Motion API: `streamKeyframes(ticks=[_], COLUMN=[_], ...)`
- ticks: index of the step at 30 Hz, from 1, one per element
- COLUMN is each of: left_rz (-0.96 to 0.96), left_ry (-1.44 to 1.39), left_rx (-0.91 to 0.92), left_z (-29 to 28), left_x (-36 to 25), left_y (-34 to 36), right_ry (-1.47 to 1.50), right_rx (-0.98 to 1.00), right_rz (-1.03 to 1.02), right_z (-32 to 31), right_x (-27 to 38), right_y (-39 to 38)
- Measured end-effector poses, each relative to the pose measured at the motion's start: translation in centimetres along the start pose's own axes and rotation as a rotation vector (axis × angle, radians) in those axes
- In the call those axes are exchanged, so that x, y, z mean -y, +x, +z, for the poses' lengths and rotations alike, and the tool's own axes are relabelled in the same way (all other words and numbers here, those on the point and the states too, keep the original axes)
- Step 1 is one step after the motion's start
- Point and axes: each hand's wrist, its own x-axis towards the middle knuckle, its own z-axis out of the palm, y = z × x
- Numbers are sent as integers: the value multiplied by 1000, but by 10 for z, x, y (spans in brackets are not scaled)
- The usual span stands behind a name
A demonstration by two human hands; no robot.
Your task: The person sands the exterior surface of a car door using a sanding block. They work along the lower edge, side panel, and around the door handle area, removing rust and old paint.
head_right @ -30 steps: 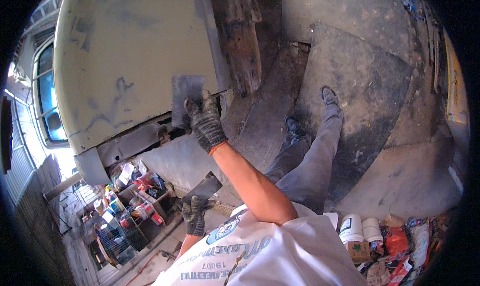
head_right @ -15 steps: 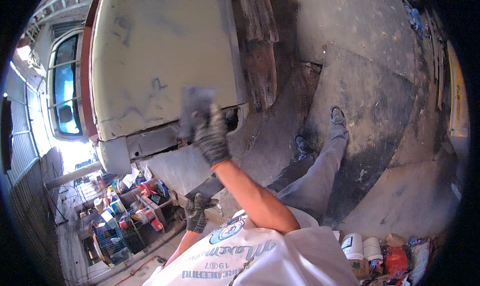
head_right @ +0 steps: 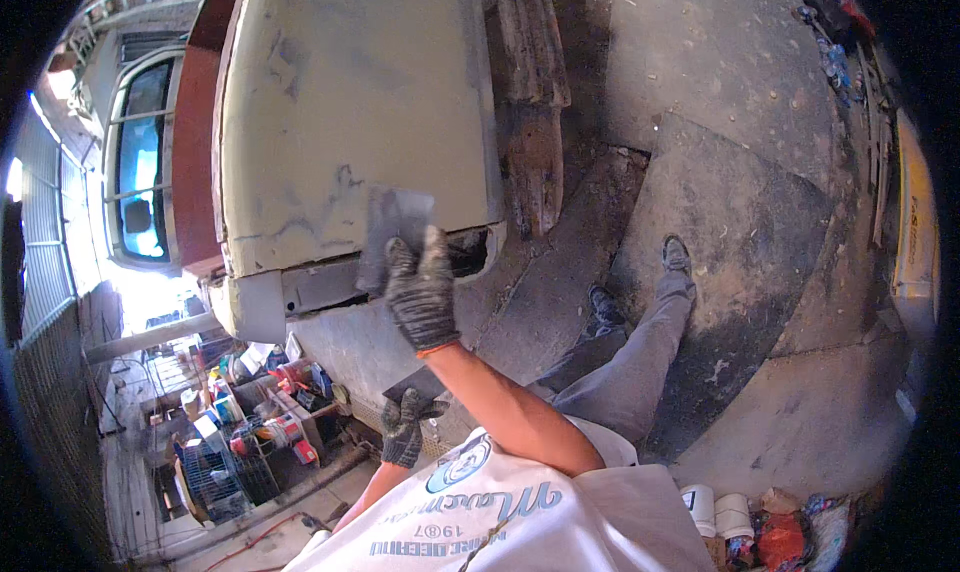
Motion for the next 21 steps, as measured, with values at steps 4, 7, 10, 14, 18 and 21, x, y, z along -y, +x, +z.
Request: streamKeyframes(ticks=[4,7,10,14,18,21], left_rz=[-45,16,91,225,274,484], left_ry=[55,-17,-26,40,125,372], left_rx=[30,41,3,-67,-27,47], left_z=[0,2,11,35,66,83], left_x=[-5,-7,-11,-29,-64,-91], left_y=[-1,-1,5,24,33,34], right_ry=[-102,417,361,283,66,-239], right_rx=[26,14,184,325,222,149], right_rz=[-156,320,280,354,221,146], right_z=[6,-30,-98,-160,-168,-156], right_x=[-16,-34,-48,-40,-15,-7], right_y=[-6,8,37,41,13,4])
